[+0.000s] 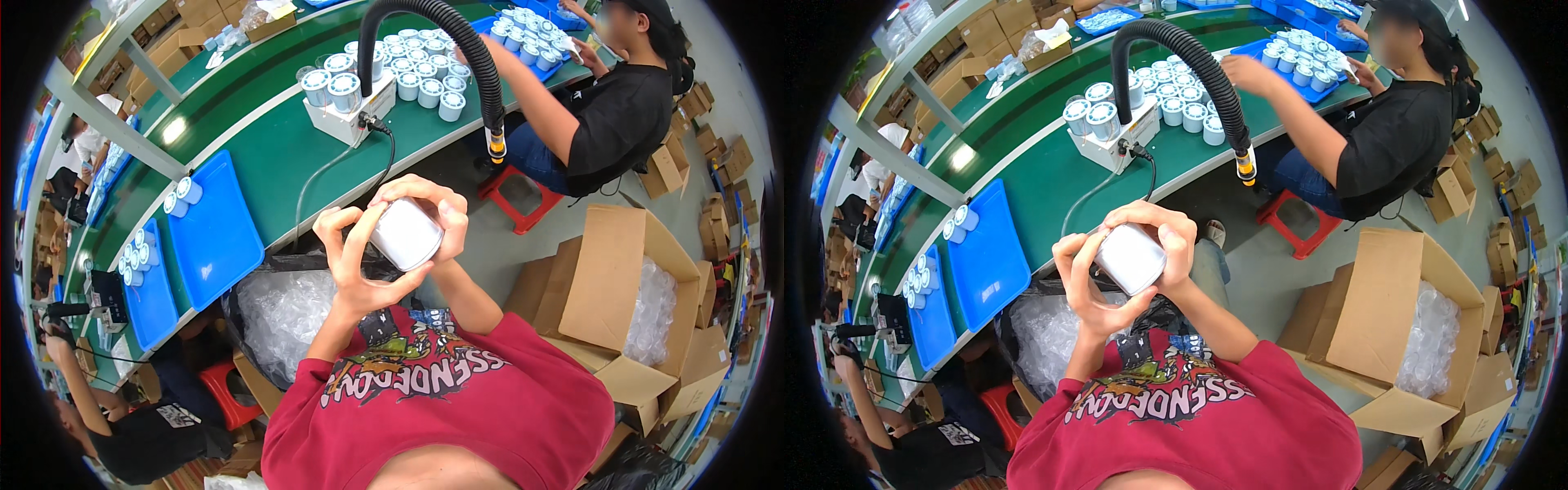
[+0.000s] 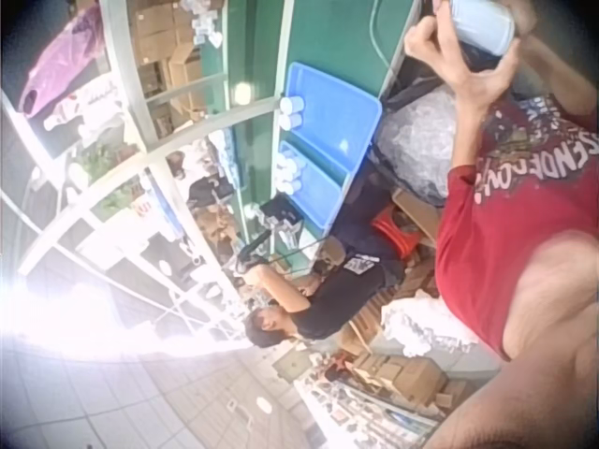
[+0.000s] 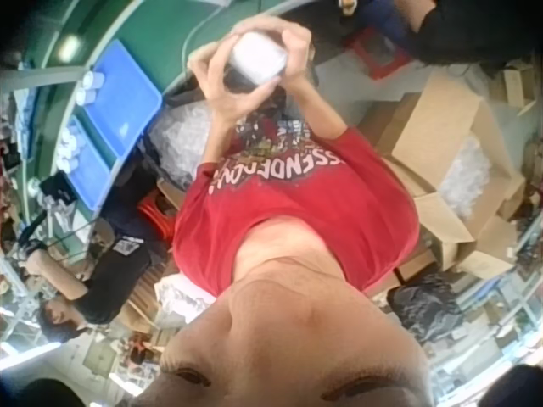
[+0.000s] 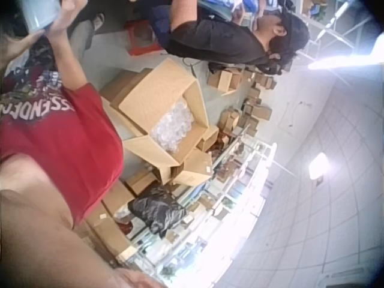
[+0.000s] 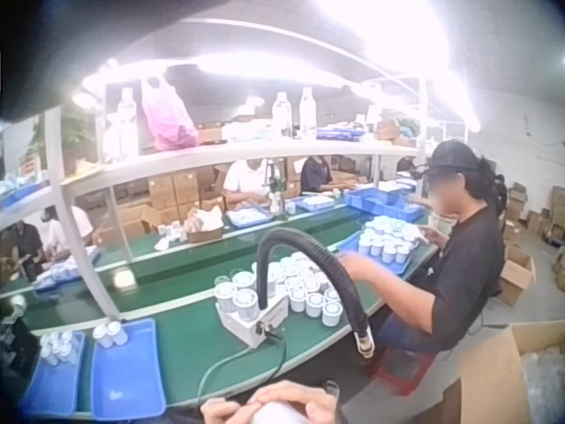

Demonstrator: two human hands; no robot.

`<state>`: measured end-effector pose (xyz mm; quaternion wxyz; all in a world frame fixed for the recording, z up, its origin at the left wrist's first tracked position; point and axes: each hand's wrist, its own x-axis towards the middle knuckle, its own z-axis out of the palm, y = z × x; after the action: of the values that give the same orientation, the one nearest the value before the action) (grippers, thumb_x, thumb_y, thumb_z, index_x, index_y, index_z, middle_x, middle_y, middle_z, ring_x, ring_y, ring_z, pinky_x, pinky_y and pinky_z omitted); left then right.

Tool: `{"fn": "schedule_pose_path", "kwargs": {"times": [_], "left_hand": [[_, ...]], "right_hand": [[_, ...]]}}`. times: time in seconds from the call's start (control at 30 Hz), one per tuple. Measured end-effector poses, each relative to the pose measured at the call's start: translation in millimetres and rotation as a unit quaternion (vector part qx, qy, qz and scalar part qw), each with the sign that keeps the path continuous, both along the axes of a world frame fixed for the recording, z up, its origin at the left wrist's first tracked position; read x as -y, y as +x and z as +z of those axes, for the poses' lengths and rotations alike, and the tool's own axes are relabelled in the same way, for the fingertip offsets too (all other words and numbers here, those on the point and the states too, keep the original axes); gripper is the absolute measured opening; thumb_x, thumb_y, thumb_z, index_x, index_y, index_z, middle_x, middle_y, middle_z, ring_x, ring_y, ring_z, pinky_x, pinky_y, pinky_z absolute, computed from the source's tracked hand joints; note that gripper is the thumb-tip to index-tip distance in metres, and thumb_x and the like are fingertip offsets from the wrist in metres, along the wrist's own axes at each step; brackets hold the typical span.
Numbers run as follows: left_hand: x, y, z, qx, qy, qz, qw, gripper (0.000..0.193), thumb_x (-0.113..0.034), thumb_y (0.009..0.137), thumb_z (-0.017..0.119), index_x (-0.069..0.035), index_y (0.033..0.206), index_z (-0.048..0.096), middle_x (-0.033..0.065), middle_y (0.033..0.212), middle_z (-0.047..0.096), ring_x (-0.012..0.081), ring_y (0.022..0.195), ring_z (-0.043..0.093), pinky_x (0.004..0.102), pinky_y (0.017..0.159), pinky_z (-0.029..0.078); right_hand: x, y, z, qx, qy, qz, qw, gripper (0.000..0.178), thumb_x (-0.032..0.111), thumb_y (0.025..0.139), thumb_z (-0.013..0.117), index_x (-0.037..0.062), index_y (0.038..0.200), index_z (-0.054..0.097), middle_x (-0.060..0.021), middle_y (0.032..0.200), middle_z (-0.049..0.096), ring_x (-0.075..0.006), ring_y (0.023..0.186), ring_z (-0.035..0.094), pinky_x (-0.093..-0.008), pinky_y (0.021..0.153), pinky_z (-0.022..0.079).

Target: The person takes clear plastic housings from a cardboard box to restock the table, then assembles electronic fan units by inserting cylindrical components into the clear plastic housings by hand.

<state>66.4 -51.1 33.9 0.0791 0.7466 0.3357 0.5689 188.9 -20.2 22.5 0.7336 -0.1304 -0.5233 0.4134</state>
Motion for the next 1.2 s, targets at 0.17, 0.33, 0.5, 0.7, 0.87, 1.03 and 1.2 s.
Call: {"fn": "schedule_pose_path", "kwargs": {"times": [0.17, 0.33, 0.5, 0.7, 0.87, 1.03, 1.2], "left_hand": [[-12.1, -10.3, -14.9, 0.014, -0.089, 0.012, 0.996, 0.067, -0.027, 0.055, 0.08, -0.003, 0.112, 0.055, 0.0125, 0.103, 0.047, 0.0288, 0.097, 0.044, 0.039, 0.085, 0.036], [-78.2, -112.4, -64.6, 0.175, -0.196, 0.218, 0.94, 0.037, -0.027, 0.077, 0.069, -0.001, 0.1, 0.055, 0.0082, 0.093, 0.058, 0.0163, 0.086, 0.052, 0.0309, 0.074, 0.042], [-151.1, -314.6, -148.4, 0.28, -0.317, 0.346, 0.837, 0.048, -0.049, 0.08, 0.063, -0.002, 0.086, 0.054, 0.0071, 0.074, 0.057, 0.0123, 0.063, 0.054, 0.0243, 0.043, 0.044], [-196.4, -352.4, -158.1, 0.401, -0.359, 0.318, 0.781, 0.059, -0.05, 0.081, 0.06, 0.006, 0.098, 0.051, 0.0184, 0.094, 0.056, 0.0252, 0.079, 0.059, 0.0331, 0.053, 0.055], [-205.6, -264.0, -142.6, 0.126, -0.135, 0.538, 0.823, 0.043, -0.035, 0.085, 0.06, 0.001, 0.106, 0.053, 0.0161, 0.105, 0.049, 0.0224, 0.084, 0.053, 0.028, 0.076, 0.044], [-280.7, -178.5, -68.4, 0.18, -0.183, 0.09, 0.962, 0.016, -0.018, 0.09, 0.056, -0.003, 0.097, 0.059, 0.0028, 0.085, 0.061, 0.0076, 0.072, 0.054, 0.0202, 0.061, 0.042], [-420.4, -77.0, -25.1, 0.004, -0.327, -0.117, 0.938, 0.021, -0.022, 0.09, 0.055, -0.003, 0.097, 0.061, 0.0045, 0.086, 0.064, 0.0099, 0.079, 0.058, 0.0233, 0.071, 0.045]], "right_hand": [[-7.1, -5.8, -8.7, 0.097, -0.127, -0.013, 0.987, 0.052, 0.034, 0.089, 0.03, -0.0095, 0.099, 0.057, -0.0212, 0.096, 0.062, -0.0247, 0.087, 0.061, -0.0349, 0.079, 0.047], [0.1, 20.5, -70.5, 0.228, -0.227, -0.039, 0.946, 0.033, 0.017, 0.092, 0.047, 0.0019, 0.122, 0.049, -0.0117, 0.111, 0.059, -0.0169, 0.102, 0.057, -0.0301, 0.09, 0.041], [37.6, 57.4, -136.1, 0.274, -0.37, 0.0, 0.888, 0.026, 0.014, 0.089, 0.053, 0.0025, 0.112, 0.056, -0.0061, 0.101, 0.062, -0.0122, 0.082, 0.06, -0.0259, 0.076, 0.047], [35.3, 120.7, -181.4, 0.241, -0.421, -0.096, 0.869, 0.021, 0.016, 0.09, 0.052, 0.0036, 0.104, 0.061, -0.0048, 0.095, 0.065, -0.0107, 0.073, 0.06, -0.0239, 0.066, 0.047], [8.0, 185.2, -174.4, 0.19, -0.444, -0.226, 0.846, 0.022, 0.019, 0.091, 0.05, 0.0043, 0.101, 0.062, -0.0064, 0.091, 0.066, -0.0101, 0.071, 0.06, -0.0229, 0.064, 0.047], [-93.4, 233.9, -142.4, 0.146, -0.369, -0.268, 0.878, 0.023, 0.019, 0.092, 0.047, 0.0037, 0.098, 0.063, -0.0041, 0.089, 0.066, -0.0089, 0.078, 0.057, -0.0229, 0.072, 0.044], [-260.7, 263.7, -99.2, 0.245, -0.219, -0.299, 0.896, 0.027, 0.019, 0.092, 0.049, -0.0031, 0.097, 0.063, -0.0081, 0.092, 0.065, -0.0149, 0.091, 0.059, -0.0266, 0.085, 0.043]]}}
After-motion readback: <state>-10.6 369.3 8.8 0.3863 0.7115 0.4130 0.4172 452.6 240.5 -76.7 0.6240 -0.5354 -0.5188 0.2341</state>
